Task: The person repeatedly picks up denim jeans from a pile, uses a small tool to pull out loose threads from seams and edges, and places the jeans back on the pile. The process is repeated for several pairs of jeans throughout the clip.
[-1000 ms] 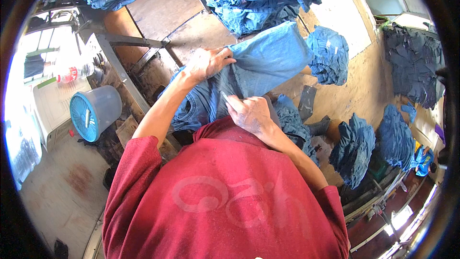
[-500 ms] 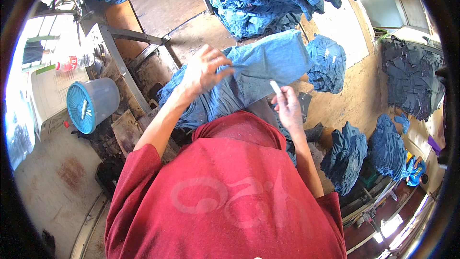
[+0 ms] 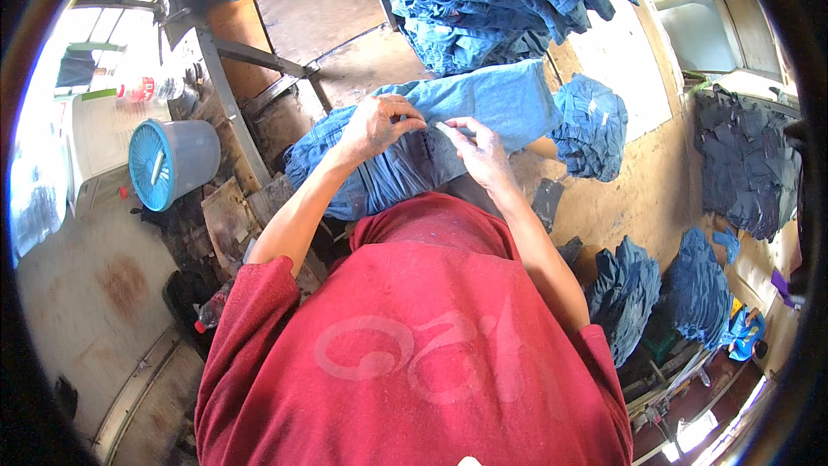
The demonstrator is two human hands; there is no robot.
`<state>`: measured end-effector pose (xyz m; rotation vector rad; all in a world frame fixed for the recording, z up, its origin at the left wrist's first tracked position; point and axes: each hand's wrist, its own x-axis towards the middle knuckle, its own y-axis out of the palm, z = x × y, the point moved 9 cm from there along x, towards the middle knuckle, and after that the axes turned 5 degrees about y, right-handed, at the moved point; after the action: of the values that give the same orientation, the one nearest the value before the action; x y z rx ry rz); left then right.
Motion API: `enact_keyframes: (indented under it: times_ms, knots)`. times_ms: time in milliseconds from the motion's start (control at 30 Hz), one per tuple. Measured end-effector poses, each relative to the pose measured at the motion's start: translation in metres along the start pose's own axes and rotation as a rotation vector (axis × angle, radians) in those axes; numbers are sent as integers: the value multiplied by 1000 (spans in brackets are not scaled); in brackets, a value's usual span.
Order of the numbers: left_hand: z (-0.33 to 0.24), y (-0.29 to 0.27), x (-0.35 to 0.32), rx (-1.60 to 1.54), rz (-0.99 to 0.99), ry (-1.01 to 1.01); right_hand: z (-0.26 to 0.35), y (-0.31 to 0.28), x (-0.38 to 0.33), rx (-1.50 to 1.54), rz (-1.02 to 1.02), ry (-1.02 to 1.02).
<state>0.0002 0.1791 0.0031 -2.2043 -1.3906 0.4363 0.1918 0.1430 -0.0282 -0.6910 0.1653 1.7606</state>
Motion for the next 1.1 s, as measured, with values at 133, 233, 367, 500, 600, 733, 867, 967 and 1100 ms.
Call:
enact_keyframes:
  times_ms: [133,233,367,500,600,733,867,967,1100]
  knots:
    - [-13,-2,-2,22,-51,103,12,13,-6,-102,41,-2]
    - [-12,-8,-2,63,-108,96,12,44,-39,-143,394,-22]
    - [-11,-14,-4,64,-167,89,0,31,-38,-115,237,82]
    - [-14,-7,-7,113,-157,69,16,10,-8,-52,-79,-71]
    - [-19,-11,-3,152,-232,104,20,40,-20,-261,190,-193]
    - [9,-71,-19,401,-480,-42,-8,44,-64,11,531,-52]
    - [144,-124,-116,687,90,-998,-49,-50,-47,356,185,162]
    - [202,-96,-184,91,435,-1181,-84,-143,-19,247,-241,244]
    - [184,-168,-161,-418,-694,-747,-94,-187,12,-84,-552,77]
